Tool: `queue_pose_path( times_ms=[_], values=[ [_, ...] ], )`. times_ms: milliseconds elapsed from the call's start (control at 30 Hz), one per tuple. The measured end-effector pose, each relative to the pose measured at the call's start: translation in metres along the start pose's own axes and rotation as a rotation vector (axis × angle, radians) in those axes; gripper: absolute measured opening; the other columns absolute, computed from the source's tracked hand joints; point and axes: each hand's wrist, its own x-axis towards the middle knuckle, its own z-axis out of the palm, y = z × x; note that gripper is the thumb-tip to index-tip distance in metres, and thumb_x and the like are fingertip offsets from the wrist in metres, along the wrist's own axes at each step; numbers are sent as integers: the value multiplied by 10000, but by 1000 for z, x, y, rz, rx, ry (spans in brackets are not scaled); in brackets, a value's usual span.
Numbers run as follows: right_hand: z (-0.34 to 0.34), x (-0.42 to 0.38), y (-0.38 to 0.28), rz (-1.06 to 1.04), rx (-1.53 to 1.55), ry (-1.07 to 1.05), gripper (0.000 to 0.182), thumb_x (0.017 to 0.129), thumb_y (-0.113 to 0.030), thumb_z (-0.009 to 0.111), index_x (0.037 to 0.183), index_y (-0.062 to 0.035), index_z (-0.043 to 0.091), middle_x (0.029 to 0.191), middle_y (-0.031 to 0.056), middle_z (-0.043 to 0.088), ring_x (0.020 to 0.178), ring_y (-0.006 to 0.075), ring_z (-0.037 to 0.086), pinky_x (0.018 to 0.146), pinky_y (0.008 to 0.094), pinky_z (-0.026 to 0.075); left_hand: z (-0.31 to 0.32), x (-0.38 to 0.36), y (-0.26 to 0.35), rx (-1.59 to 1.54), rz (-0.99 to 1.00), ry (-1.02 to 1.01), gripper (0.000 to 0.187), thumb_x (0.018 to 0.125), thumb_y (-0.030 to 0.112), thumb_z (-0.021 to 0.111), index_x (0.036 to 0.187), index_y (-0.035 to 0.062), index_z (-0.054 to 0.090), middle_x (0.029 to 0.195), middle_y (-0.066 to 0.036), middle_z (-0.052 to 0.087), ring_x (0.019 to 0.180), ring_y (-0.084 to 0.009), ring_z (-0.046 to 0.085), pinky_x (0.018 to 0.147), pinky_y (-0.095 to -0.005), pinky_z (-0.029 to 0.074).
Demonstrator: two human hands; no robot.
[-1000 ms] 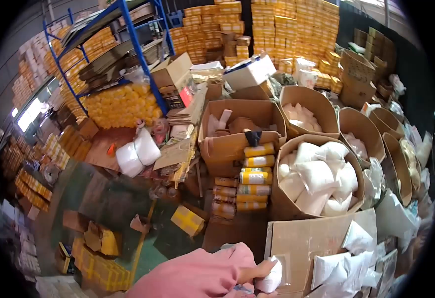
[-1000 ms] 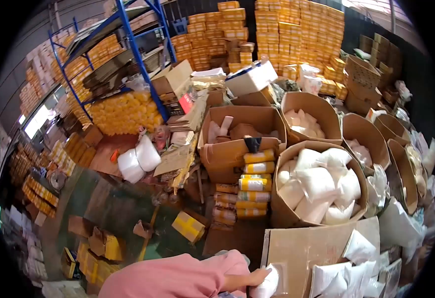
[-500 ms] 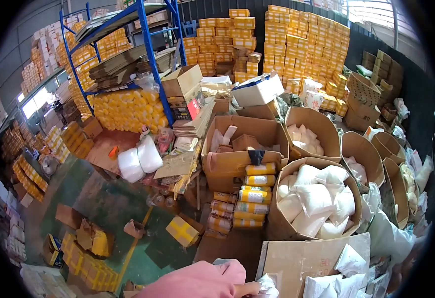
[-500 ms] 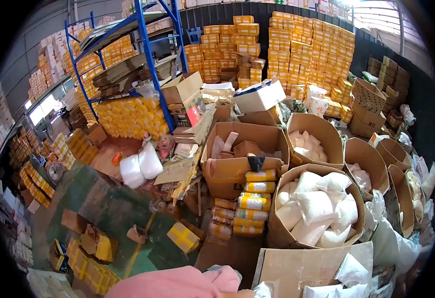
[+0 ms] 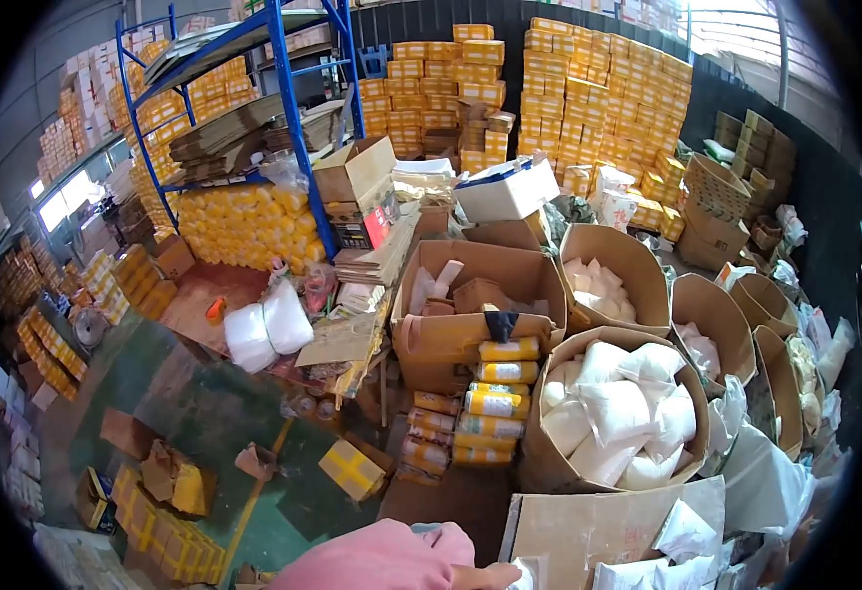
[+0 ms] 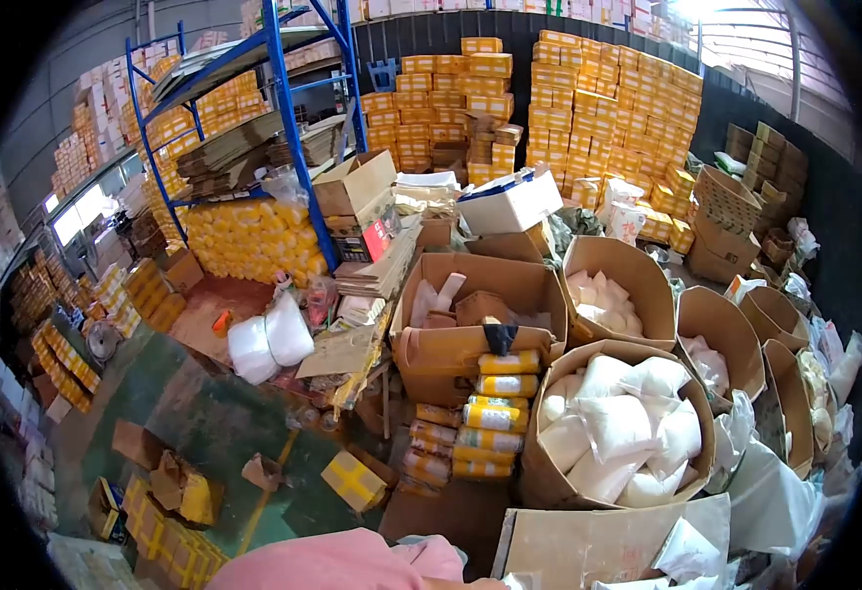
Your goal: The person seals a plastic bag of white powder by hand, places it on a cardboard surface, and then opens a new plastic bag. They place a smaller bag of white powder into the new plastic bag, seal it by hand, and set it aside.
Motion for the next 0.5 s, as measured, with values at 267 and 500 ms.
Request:
queue_pose_path(
  times_ms=[267, 500],
  values=[
    [-10, 15, -13, -3, -75, -14, 180, 813, -125, 628, 883, 41, 648, 883, 216, 679, 788, 340, 628, 739, 472, 486, -16, 4, -17, 86, 12, -80, 189, 691, 162, 706, 820, 32, 753, 826, -193, 722, 801, -352, 719, 682, -472, 569],
    [-26, 20, -18, 15, -141, -7, 172, 812, -127, 624, 859, 37, 650, 862, 222, 677, 770, 347, 631, 727, 475, 484, -36, 10, -14, 111, 109, -87, 206, 724, 175, 663, 857, 39, 740, 841, -210, 712, 815, -380, 709, 672, -500, 561]
  ],
)
